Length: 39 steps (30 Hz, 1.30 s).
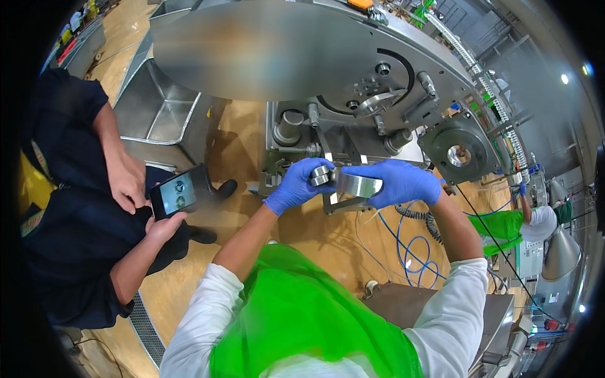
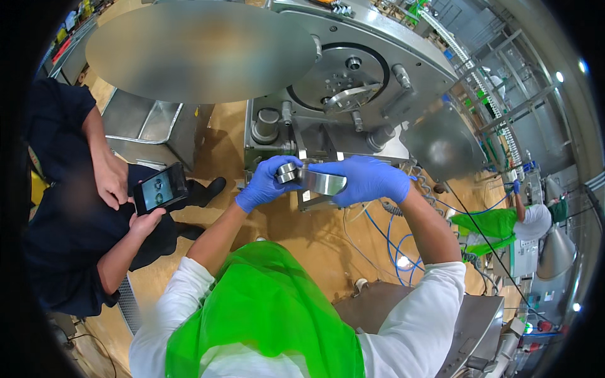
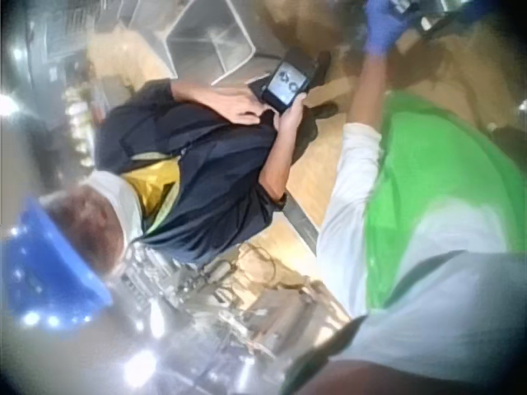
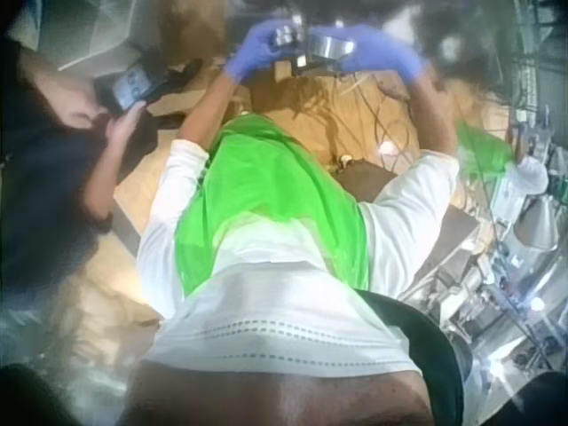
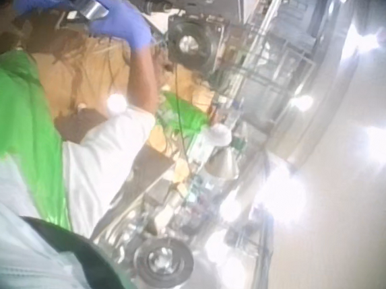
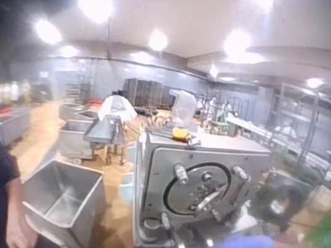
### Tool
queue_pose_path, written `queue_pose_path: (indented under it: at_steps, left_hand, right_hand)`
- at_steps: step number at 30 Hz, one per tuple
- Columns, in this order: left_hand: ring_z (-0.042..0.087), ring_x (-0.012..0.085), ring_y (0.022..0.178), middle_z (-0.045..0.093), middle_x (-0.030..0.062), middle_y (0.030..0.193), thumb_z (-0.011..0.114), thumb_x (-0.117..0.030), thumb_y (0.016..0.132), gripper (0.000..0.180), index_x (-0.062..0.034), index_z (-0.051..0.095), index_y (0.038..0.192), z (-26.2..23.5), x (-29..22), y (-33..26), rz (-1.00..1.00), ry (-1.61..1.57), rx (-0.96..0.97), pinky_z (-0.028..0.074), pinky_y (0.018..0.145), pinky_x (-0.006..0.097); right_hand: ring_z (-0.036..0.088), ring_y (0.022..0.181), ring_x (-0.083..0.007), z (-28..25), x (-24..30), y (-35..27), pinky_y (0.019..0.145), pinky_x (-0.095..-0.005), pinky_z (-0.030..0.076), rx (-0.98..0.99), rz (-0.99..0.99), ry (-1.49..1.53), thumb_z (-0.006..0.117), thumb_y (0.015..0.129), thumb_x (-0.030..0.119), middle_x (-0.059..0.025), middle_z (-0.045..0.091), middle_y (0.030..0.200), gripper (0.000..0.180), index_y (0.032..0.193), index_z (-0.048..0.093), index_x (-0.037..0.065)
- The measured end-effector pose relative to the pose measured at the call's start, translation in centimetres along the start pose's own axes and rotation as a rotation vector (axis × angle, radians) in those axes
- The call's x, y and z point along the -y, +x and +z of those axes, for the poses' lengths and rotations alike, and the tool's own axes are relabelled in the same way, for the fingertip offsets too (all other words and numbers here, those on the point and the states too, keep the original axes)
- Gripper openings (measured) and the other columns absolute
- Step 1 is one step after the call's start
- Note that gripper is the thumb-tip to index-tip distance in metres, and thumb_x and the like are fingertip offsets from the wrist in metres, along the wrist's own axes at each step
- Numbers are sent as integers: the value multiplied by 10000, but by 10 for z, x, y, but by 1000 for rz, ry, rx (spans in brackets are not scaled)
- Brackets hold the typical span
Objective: The person handles small cylindrical machine parts, aligns them with a larger white component, and inserts them into a machine fixture. A coworker holds a smartphone and points at the screen while the person continues to place parts into the machine.
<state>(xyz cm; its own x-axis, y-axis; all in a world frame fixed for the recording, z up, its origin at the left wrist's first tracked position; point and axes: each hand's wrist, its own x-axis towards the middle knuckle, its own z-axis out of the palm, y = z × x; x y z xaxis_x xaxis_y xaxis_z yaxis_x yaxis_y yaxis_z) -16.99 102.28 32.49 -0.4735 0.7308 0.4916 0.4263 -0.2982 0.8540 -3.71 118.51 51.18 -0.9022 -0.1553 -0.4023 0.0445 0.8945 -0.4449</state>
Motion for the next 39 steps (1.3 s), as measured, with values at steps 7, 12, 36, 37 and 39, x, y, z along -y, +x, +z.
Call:
queue_pose_path:
  at_steps: [7,12,36,37,39]
  left_hand:
    - [618,277,829,649,57,902,775,-98,647,379,-118,637,999,-16,12,19,311,275,7,494,752,369]
    - [618,288,837,662,61,941,699,-91,682,326,-110,636,1001,-46,13,38,354,449,46,490,739,384]
    - [593,218,785,649,-16,1035,617,-80,708,109,-118,609,810,-50,39,-11,531,700,64,469,702,344]
    - [592,226,787,648,-6,1038,612,-66,704,119,-114,606,813,-53,38,-13,512,696,78,468,703,348]
    - [589,243,789,644,16,1046,607,-39,691,143,-102,599,819,-46,30,-5,540,658,98,468,704,360]
  right_hand:
    - [625,755,-354,9,-15,3,674,-428,489,-90,-44,-137,727,692,299,-173,624,828,774,1404,424,314]
    - [616,771,-366,23,-20,30,710,-435,490,-214,-79,-191,703,720,347,-182,610,831,759,1416,413,262]
    - [651,784,-249,-40,-26,75,739,-353,508,-1216,346,30,644,787,203,-172,670,868,664,1365,409,-28]
    - [641,805,-298,-40,-22,90,781,-378,504,-1123,375,129,643,765,210,-211,649,887,744,1402,341,-28]
    - [623,877,-364,-32,-53,114,831,-390,494,-1430,592,-282,649,762,228,-279,611,996,801,1426,275,-19]
